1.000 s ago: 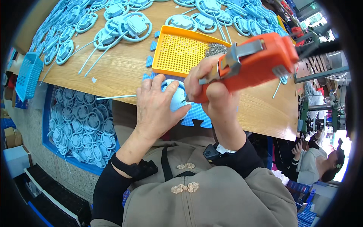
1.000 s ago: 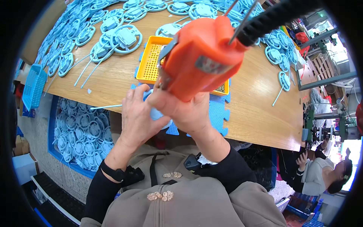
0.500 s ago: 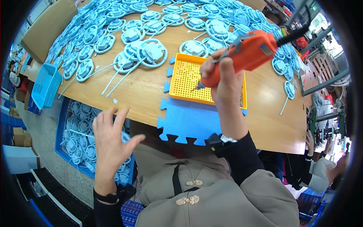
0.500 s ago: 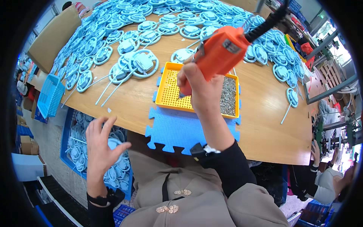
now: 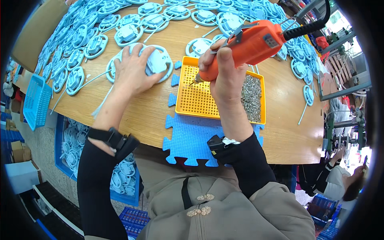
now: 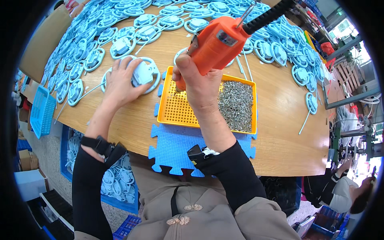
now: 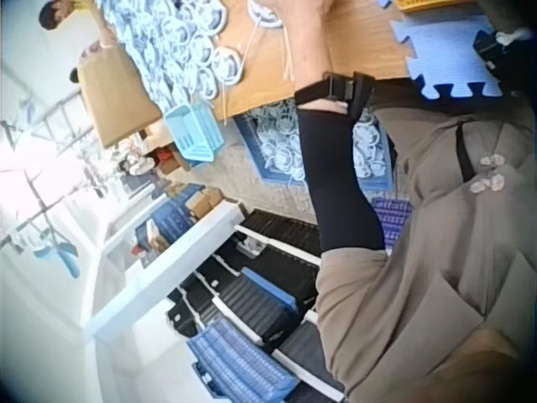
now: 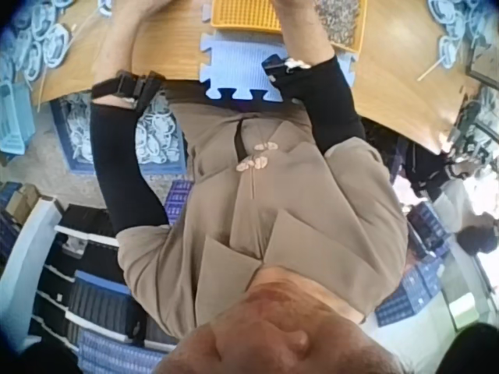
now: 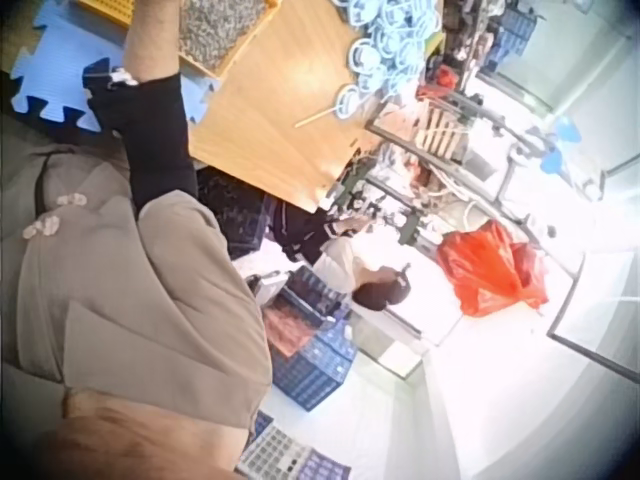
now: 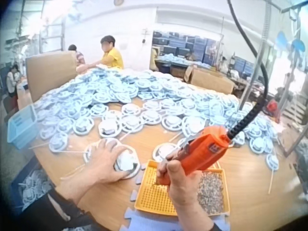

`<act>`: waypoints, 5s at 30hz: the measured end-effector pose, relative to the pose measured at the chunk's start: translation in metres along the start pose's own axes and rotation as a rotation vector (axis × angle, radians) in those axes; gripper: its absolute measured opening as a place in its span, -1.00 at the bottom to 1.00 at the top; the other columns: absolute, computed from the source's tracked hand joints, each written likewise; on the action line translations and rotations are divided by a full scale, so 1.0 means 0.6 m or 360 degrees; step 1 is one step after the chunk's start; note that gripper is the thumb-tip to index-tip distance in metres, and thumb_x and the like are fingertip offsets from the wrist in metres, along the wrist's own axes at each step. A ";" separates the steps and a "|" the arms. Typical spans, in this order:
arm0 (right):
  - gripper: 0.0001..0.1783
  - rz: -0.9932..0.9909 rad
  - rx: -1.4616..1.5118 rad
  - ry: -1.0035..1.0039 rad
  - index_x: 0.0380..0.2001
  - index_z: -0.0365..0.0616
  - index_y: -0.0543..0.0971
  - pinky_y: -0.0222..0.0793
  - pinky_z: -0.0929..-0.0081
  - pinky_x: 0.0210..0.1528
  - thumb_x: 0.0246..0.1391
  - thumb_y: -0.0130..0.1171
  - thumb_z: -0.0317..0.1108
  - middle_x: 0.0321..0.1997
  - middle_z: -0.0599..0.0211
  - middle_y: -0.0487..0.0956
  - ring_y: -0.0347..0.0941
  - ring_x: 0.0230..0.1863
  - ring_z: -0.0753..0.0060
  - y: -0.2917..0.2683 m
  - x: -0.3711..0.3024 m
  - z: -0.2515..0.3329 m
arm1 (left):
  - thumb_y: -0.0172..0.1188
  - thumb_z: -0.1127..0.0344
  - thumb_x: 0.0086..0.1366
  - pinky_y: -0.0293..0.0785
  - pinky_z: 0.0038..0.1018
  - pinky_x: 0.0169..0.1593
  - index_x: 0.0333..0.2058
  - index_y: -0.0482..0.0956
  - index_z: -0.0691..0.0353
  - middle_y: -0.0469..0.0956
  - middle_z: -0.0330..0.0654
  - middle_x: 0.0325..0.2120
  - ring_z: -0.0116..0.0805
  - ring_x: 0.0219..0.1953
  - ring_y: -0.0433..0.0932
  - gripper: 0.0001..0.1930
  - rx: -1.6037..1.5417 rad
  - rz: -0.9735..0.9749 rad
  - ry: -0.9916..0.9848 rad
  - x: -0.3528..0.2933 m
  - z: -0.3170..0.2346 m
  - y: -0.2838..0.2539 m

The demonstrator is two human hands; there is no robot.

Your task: The person is assembling plastic toys using a handheld electric screwdriver and then sorting/packing them into crates and bags.

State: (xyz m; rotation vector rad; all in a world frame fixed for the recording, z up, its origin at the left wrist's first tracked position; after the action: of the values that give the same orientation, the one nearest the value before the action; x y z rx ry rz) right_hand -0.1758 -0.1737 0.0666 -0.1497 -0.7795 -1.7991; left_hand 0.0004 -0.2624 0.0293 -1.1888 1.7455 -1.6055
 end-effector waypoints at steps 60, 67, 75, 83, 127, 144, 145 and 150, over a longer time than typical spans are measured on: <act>-0.41 0.0590 -0.0167 0.0399 -0.34 -0.14 0.35 0.24 0.55 -0.65 -0.08 0.26 0.17 -0.63 0.36 0.37 0.33 -0.64 0.47 0.078 -0.164 0.089 | 0.38 0.10 -0.24 0.14 -0.22 0.00 -0.15 0.45 0.23 0.36 -0.10 -0.15 -0.13 -0.02 0.32 -0.39 -0.0611 -0.0108 0.0344 -0.276 -0.153 -0.029; -0.61 0.0269 -0.0041 0.0063 -0.34 -0.17 0.37 0.26 0.54 -0.53 0.05 0.15 -0.05 -0.60 0.35 0.39 0.33 -0.59 0.49 0.014 -0.053 0.099 | 0.42 0.29 -0.37 0.15 -0.19 0.14 -0.02 0.39 0.26 0.31 -0.01 0.00 0.00 0.06 0.27 -0.22 -0.0230 0.0108 -0.0070 -0.383 0.003 -0.125; -0.58 0.0097 -0.0106 0.0022 -0.40 -0.10 0.43 0.33 0.49 -0.44 -0.04 0.30 0.01 -0.57 0.37 0.44 0.38 -0.54 0.44 -0.001 0.014 0.020 | 0.40 0.18 -0.14 0.11 -0.15 0.12 0.05 0.35 0.24 0.35 -0.05 -0.02 -0.05 0.08 0.26 -0.27 -0.0208 -0.0195 0.0057 -0.204 0.002 -0.083; -0.55 0.0085 -0.0096 0.0047 -0.41 -0.12 0.43 0.33 0.49 -0.44 -0.06 0.31 0.03 -0.58 0.37 0.44 0.38 -0.55 0.43 0.006 0.022 0.001 | 0.33 0.15 -0.04 -0.04 0.08 0.18 0.01 0.39 0.18 0.38 -0.10 -0.02 -0.08 0.15 0.24 -0.39 0.0298 -0.0408 0.0069 -0.077 0.023 -0.026; -0.32 0.0369 -0.0224 -0.0076 -0.29 -0.11 0.40 0.26 0.51 -0.44 -0.02 0.01 0.37 -0.55 0.42 0.37 0.29 -0.56 0.49 0.051 -0.039 0.125 | 0.39 0.21 -0.23 0.05 -0.13 0.10 -0.07 0.38 0.25 0.30 -0.06 -0.06 -0.05 0.04 0.25 -0.33 -0.0568 -0.0136 0.0145 -0.266 -0.158 -0.014; -0.46 0.0495 -0.0293 0.0142 -0.40 -0.19 0.35 0.24 0.64 -0.64 -0.02 0.23 0.11 -0.64 0.35 0.39 0.31 -0.65 0.56 0.073 -0.139 0.099 | 0.42 0.15 -0.19 -0.02 0.18 0.14 -0.11 0.36 0.21 0.25 -0.11 -0.03 -0.08 0.12 0.18 -0.36 -0.0575 -0.0062 0.0115 -0.260 -0.162 -0.009; -0.46 0.0490 -0.0298 0.0147 -0.40 -0.19 0.35 0.24 0.64 -0.64 -0.02 0.23 0.11 -0.64 0.35 0.39 0.31 -0.65 0.56 0.071 -0.138 0.097 | 0.42 0.15 -0.19 -0.02 0.18 0.14 -0.11 0.36 0.21 0.25 -0.11 -0.03 -0.08 0.12 0.18 -0.36 -0.0580 -0.0056 0.0116 -0.259 -0.161 -0.007; -0.53 0.0653 -0.0215 0.0339 -0.39 -0.18 0.32 0.18 0.66 -0.67 -0.04 0.28 -0.03 -0.65 0.35 0.39 0.30 -0.66 0.58 0.076 -0.132 0.074 | 0.43 0.15 -0.20 -0.02 0.17 0.14 -0.11 0.37 0.20 0.25 -0.11 -0.04 -0.07 0.13 0.17 -0.36 -0.0651 -0.0035 0.0161 -0.253 -0.160 -0.010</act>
State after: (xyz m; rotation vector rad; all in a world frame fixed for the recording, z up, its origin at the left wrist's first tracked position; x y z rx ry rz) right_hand -0.1173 -0.0922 0.0839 -0.1886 -0.4374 -1.4472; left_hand -0.0001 -0.0831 0.0229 -1.3279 2.2070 -1.3784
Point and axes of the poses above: each hand's wrist, its own x-axis towards the middle knuckle, its own y-axis out of the palm, z = x × y, the point moved 6 cm from there along x, towards the middle knuckle
